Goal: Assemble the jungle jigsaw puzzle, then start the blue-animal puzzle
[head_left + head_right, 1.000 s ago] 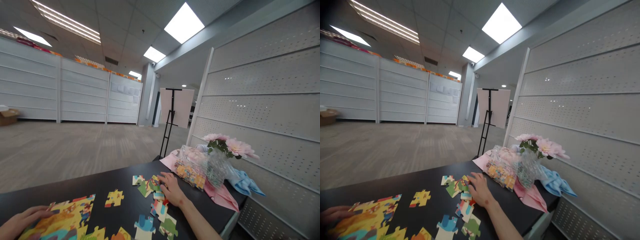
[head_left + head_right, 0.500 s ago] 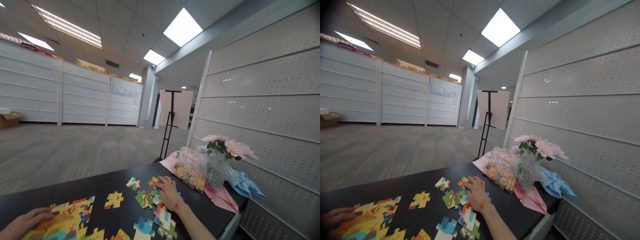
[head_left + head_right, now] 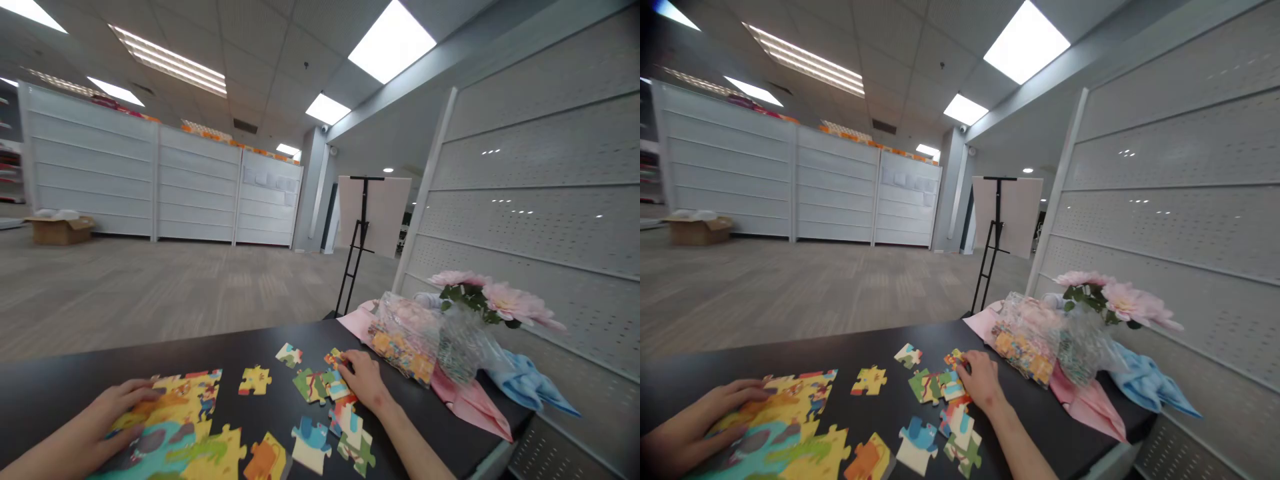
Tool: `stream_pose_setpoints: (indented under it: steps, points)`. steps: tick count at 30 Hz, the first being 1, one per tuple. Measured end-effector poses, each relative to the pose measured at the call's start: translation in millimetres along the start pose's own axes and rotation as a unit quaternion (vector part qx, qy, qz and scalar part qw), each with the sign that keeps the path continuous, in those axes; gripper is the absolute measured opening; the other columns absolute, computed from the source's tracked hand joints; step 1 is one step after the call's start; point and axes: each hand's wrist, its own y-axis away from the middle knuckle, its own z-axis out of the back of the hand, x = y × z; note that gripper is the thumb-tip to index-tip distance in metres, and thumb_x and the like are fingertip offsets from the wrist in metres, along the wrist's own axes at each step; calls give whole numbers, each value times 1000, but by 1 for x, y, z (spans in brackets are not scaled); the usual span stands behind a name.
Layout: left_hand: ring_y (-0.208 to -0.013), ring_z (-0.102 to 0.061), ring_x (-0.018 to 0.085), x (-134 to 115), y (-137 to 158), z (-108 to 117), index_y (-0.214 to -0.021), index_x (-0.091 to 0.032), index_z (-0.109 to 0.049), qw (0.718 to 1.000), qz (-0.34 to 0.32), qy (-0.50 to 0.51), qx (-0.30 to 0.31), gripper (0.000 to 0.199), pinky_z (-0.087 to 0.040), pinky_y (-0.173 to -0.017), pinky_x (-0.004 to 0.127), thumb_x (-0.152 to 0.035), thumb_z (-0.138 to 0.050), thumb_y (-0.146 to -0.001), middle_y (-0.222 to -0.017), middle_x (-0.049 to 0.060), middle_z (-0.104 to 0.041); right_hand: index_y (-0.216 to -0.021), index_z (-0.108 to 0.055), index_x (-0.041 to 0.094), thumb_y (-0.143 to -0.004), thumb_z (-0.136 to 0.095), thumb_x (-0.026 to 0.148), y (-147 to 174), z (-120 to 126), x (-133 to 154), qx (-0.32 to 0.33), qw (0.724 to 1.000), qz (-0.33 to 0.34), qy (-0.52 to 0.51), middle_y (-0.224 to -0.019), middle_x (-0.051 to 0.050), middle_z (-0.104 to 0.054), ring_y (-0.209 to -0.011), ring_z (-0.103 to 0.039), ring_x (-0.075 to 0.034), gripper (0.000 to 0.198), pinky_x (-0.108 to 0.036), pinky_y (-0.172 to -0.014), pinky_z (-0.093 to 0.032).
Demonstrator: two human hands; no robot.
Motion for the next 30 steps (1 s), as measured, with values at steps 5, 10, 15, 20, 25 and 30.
stream_pose_setpoints:
  steps: [5, 10, 15, 20, 25, 30]
  points:
    - [-140, -44, 32, -45, -4, 32, -136, -34, -59, 992, 39, -22, 122, 51, -39, -111, 50, -52, -52, -89, -152, 5, -49, -92, -72, 23, -79, -59, 35, -12, -8, -6, 26, 998, 1, -60, -91, -6, -74, -90, -66, -26, 22, -35, -82, -44]
    - [-151, -21, 36, -86, -8, 44, -149, -33, -43, 975, 42, -20, 219, 93, -15, -120, 58, -74, -67, -70, -163, 9, -27, -80, -66, 23, -64, -65, 30, -25, -10, -6, 19, 990, -17, -138, -75, -1, -69, -75, -64, -23, 18, -32, -72, -43]
    - [-150, -23, 39, -90, -5, 49, -149, -30, -44, 971, 76, -14, 225, 104, -13, -118, 61, -79, -70, -61, -163, 12, -29, -76, -57, 23, -53, -66, 26, -43, -2, 17, -12, 972, -41, -233, -60, 5, -58, -62, -58, -19, 24, -30, -62, -42]
    - [-143, -32, 44, -87, 1, 55, -140, -25, -54, 974, 90, -25, 205, 106, -18, -116, 62, -73, -79, -48, -155, 15, -41, -92, -59, 21, -67, -63, 37, -39, -8, 94, 20, 933, 3, -359, -79, 0, -65, -72, -64, -19, 30, -30, -65, -51]
    - [-125, -48, 42, -84, 5, 60, -123, -26, -61, 979, 76, -29, 186, 89, -30, -108, 61, -71, -77, -49, -135, 13, -54, -94, -62, 20, -66, -67, 33, -3, -58, 193, 155, 878, 69, -448, -82, 0, -67, -66, -65, -16, 31, -28, -60, -53]
    - [-123, -47, 41, -78, 5, 59, -123, -27, -59, 979, 63, -16, 192, 87, -32, -107, 58, -71, -77, -50, -130, 11, -53, -87, -61, 20, -65, -67, 23, 12, -92, 225, 214, 848, 73, -480, -78, 1, -63, -66, -62, -14, 23, -25, -61, -50]
